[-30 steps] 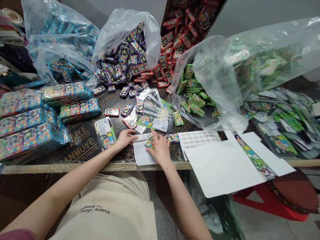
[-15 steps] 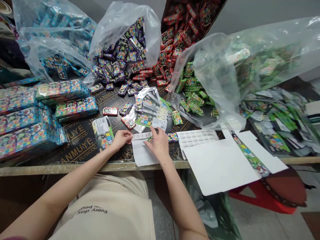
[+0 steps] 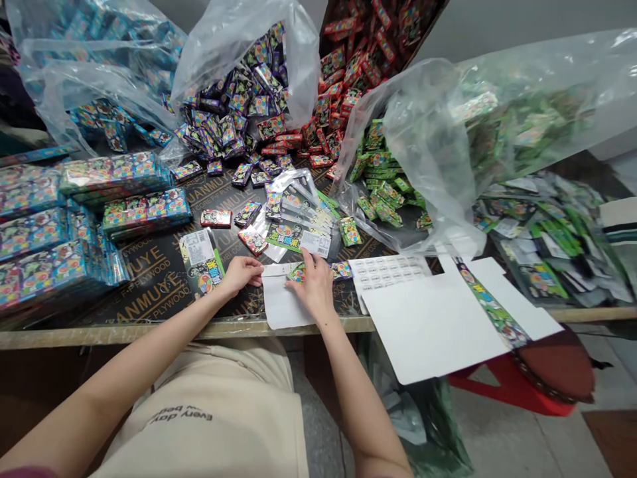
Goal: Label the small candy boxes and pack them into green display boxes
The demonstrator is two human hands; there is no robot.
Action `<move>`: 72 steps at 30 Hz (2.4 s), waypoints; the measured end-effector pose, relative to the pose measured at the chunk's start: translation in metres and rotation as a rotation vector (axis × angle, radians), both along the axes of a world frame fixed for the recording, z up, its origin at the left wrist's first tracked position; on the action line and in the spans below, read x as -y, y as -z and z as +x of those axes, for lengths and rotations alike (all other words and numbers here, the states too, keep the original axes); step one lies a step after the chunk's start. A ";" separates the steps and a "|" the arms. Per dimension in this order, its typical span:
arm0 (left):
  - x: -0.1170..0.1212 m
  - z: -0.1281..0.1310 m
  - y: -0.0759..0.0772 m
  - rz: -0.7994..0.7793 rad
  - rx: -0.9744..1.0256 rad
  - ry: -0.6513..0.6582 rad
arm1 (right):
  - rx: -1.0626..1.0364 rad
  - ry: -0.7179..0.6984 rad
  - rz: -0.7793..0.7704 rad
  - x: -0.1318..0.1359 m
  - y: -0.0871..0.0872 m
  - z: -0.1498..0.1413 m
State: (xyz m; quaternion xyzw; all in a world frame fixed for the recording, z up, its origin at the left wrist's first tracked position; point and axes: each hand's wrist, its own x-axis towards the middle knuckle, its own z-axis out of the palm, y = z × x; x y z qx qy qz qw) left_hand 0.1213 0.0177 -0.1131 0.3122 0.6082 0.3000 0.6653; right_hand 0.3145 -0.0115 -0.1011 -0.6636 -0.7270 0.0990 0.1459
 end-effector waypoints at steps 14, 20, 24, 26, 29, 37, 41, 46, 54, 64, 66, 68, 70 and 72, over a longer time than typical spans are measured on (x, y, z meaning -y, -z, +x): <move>-0.002 0.000 0.002 0.002 -0.004 0.007 | -0.294 -0.261 0.048 -0.019 0.027 -0.031; -0.001 0.000 0.005 0.019 -0.003 0.024 | -0.553 -0.129 0.008 -0.022 0.021 -0.034; -0.001 -0.001 0.006 0.031 -0.008 0.037 | -0.384 -0.286 -0.028 -0.025 0.022 -0.044; -0.001 -0.001 0.006 0.031 -0.011 0.041 | -0.343 -0.327 -0.003 -0.024 0.025 -0.046; -0.001 0.002 0.006 0.028 -0.023 0.046 | -0.363 -0.354 0.052 -0.021 0.028 -0.047; -0.004 -0.024 -0.015 0.240 -0.185 0.072 | -0.675 -0.113 0.008 -0.019 0.027 -0.050; -0.020 -0.094 -0.039 0.637 -0.945 0.102 | -0.751 -0.130 -0.041 -0.021 0.019 -0.048; -0.033 -0.148 -0.038 0.535 -1.227 0.233 | -0.782 -0.139 0.016 -0.028 -0.006 -0.045; -0.041 -0.147 -0.045 0.534 -0.811 0.246 | -0.929 -0.249 0.028 -0.037 -0.043 -0.086; -0.015 -0.124 -0.088 0.732 -0.365 0.081 | -1.206 -0.200 0.010 -0.060 -0.041 -0.149; -0.005 -0.120 -0.089 0.867 -0.466 0.096 | -1.211 -0.196 0.033 -0.055 -0.042 -0.146; 0.002 -0.119 -0.090 0.973 -0.531 0.138 | -1.189 -0.185 0.071 -0.051 -0.048 -0.140; 0.006 -0.119 -0.091 1.056 -0.572 0.173 | -1.140 -0.153 0.136 -0.051 -0.062 -0.130; 0.009 -0.119 -0.092 1.111 -0.593 0.210 | -1.110 -0.132 0.171 -0.053 -0.080 -0.120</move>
